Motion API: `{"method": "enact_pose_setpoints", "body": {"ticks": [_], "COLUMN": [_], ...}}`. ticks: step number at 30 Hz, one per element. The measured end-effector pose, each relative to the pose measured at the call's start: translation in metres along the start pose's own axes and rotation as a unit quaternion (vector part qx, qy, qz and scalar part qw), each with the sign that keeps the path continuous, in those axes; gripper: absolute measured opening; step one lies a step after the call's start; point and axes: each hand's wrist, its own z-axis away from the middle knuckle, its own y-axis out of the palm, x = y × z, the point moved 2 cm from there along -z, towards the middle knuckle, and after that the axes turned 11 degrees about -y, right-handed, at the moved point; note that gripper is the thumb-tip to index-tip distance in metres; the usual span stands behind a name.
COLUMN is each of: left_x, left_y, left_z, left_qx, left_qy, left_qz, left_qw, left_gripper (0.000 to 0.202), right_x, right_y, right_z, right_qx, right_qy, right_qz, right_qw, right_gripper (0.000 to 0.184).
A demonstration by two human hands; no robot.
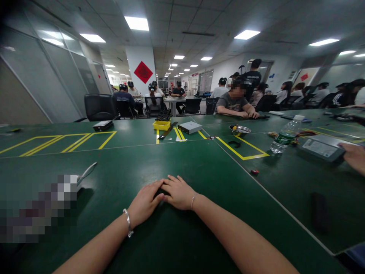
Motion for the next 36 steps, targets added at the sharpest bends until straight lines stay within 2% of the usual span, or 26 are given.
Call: {"method": "enact_pose_setpoints", "body": {"ticks": [2, 4, 5, 8, 11, 13, 15, 22, 28, 32, 36], "left_x": [0.000, 0.001, 0.001, 0.001, 0.001, 0.001, 0.001, 0.001, 0.001, 0.001, 0.001], "left_y": [0.000, -0.001, -0.002, -0.002, -0.001, -0.001, -0.001, -0.003, -0.003, -0.001, -0.002], "left_z": [0.000, 0.001, 0.001, 0.002, 0.002, 0.002, 0.002, 0.002, 0.002, 0.001, 0.001], "left_qx": [0.014, 0.019, 0.020, 0.020, 0.020, 0.019, 0.018, 0.025, 0.028, 0.034, 0.036], "left_qy": [-0.001, -0.005, -0.006, -0.006, -0.001, 0.003, 0.004, 0.006, 0.001, -0.002, 0.000], "left_qz": [-0.003, 0.001, 0.004, 0.006, 0.002, -0.001, -0.001, -0.004, -0.010, -0.019, -0.016], "left_qw": [1.000, 1.000, 1.000, 1.000, 1.000, 1.000, 1.000, 1.000, 1.000, 0.999, 0.999], "left_gripper": [0.044, 0.044, 0.044, 0.043, 0.041, 0.039, 0.038, 0.036, 0.036, 0.037, 0.037], "right_x": [-0.016, -0.043, -0.057, -0.095, -0.126, -0.141, -0.150, -0.155, -0.154, -0.154, -0.149], "right_y": [-0.026, -0.066, -0.087, -0.140, -0.165, -0.170, -0.170, -0.173, -0.174, -0.174, -0.172], "right_z": [0.006, 0.021, 0.034, 0.080, 0.125, 0.142, 0.149, 0.149, 0.154, 0.153, 0.150], "right_qx": [-0.027, -0.066, -0.084, -0.136, -0.103, -0.057, -0.038, -0.055, -0.061, -0.062, -0.077], "right_qy": [0.031, 0.123, 0.200, 0.339, 0.478, 0.535, 0.546, 0.556, 0.580, 0.587, 0.576], "right_qz": [0.078, 0.178, 0.253, 0.335, 0.339, 0.330, 0.329, 0.339, 0.348, 0.340, 0.326], "right_qw": [0.996, 0.974, 0.943, 0.869, 0.804, 0.776, 0.769, 0.757, 0.734, 0.732, 0.746], "right_gripper": [0.035, 0.033, 0.034, 0.043, 0.045, 0.042, 0.038, 0.034, 0.033, 0.035, 0.038]}}
